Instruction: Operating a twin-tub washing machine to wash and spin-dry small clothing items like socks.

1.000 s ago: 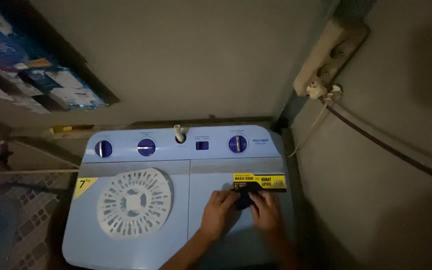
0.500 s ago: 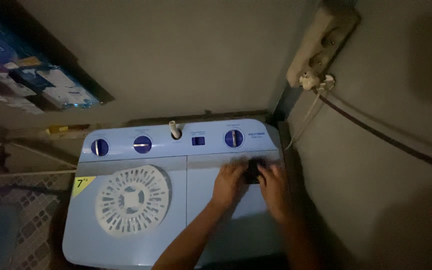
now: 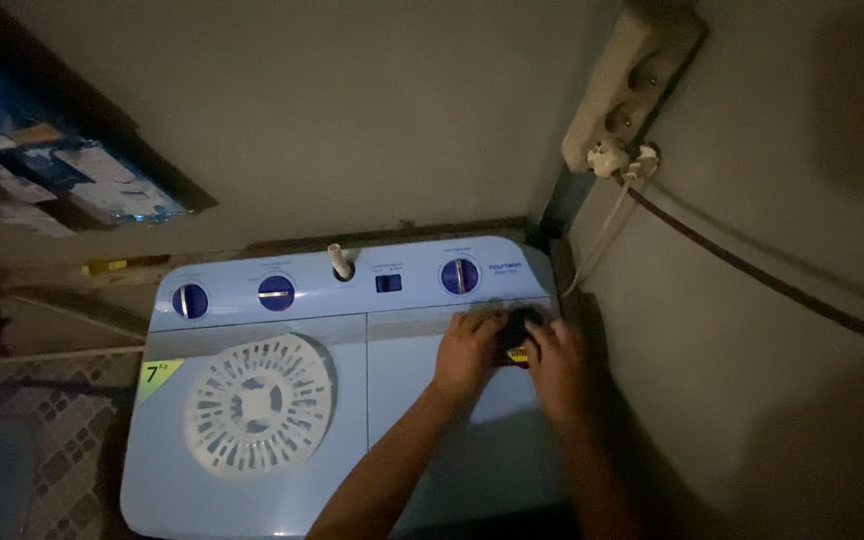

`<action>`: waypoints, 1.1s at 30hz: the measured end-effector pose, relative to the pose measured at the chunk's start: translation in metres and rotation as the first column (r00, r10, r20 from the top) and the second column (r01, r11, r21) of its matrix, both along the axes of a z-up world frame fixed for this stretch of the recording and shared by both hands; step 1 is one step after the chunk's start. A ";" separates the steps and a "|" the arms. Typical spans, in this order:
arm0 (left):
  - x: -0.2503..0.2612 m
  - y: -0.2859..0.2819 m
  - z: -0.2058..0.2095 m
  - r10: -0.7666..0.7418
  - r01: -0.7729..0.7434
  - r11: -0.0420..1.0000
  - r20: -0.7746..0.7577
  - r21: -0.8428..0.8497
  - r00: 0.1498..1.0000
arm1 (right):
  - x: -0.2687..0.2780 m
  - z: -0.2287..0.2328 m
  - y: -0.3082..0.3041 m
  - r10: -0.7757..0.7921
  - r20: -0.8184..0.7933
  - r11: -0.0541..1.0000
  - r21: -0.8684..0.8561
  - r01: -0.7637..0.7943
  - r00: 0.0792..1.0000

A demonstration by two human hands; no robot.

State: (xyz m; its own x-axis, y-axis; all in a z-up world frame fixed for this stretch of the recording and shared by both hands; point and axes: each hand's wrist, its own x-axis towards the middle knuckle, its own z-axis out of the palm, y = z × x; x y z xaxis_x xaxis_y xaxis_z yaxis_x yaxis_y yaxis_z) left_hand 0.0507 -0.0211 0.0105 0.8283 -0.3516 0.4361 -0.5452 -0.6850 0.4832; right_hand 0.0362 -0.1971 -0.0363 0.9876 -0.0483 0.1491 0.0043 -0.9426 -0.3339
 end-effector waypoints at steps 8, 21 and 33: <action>-0.044 0.013 0.018 0.081 -0.088 0.995 -0.132 -0.045 0.988 | -0.033 0.015 0.009 0.073 -0.017 0.993 0.093 -0.071 0.997; -0.052 0.074 0.016 0.425 -0.432 0.894 -0.078 -0.120 0.902 | -0.006 0.021 0.090 0.342 0.223 0.885 0.249 -0.392 0.913; -0.105 0.081 -0.013 0.470 -0.479 0.870 -0.099 -0.119 0.877 | -0.036 0.006 0.097 0.425 0.216 0.860 0.208 -0.467 0.879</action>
